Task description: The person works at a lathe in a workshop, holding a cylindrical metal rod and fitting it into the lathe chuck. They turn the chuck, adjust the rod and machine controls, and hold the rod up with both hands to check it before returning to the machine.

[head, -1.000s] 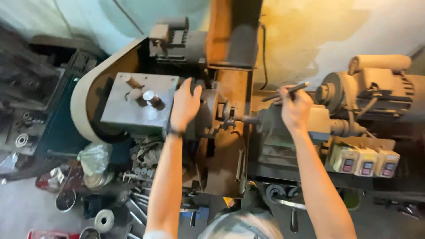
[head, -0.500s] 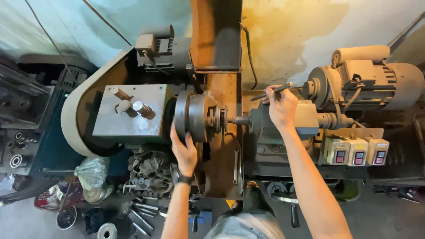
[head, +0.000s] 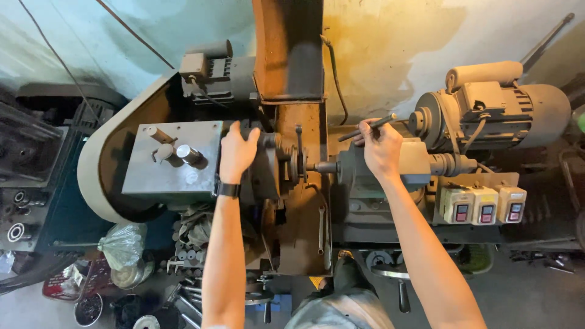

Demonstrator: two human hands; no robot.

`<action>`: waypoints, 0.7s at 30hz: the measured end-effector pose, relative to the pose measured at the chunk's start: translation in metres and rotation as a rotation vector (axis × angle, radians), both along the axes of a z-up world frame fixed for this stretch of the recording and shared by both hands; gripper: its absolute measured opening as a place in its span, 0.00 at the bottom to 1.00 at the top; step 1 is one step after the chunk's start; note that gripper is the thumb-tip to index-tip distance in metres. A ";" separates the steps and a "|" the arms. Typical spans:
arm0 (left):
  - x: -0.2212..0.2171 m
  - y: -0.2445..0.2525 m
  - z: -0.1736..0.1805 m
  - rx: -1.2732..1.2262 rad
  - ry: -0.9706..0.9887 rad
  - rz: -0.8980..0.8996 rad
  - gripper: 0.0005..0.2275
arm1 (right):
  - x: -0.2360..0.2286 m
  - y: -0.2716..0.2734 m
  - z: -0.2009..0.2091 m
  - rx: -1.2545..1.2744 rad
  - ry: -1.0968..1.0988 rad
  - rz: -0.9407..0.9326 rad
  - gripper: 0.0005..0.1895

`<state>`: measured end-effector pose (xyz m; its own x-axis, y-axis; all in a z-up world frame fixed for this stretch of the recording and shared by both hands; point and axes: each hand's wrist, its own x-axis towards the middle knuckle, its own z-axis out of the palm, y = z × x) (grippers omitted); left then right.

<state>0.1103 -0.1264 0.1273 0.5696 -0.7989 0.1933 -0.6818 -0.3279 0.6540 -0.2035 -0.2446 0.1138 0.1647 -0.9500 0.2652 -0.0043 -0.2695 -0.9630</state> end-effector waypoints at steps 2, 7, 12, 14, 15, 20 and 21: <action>-0.036 0.030 0.015 -0.076 0.074 0.056 0.20 | -0.002 -0.002 0.000 0.002 -0.028 0.000 0.08; -0.088 0.096 -0.034 -0.556 0.079 0.058 0.21 | -0.001 -0.002 -0.001 0.006 0.001 -0.009 0.09; -0.112 0.140 -0.118 -0.511 0.171 0.213 0.23 | 0.002 -0.002 -0.001 0.016 -0.009 -0.004 0.09; -0.107 0.126 -0.066 -0.619 -0.014 0.207 0.23 | 0.004 -0.002 -0.002 0.012 -0.005 -0.002 0.09; -0.105 0.119 -0.039 -0.722 -0.195 0.193 0.22 | 0.004 -0.002 -0.002 0.009 0.003 -0.004 0.10; -0.020 0.031 -0.014 -0.316 -0.193 -0.068 0.19 | -0.003 -0.005 -0.007 0.035 -0.066 0.015 0.12; 0.000 0.009 -0.025 -0.182 -0.216 -0.110 0.21 | -0.003 -0.008 -0.008 0.033 -0.106 0.029 0.13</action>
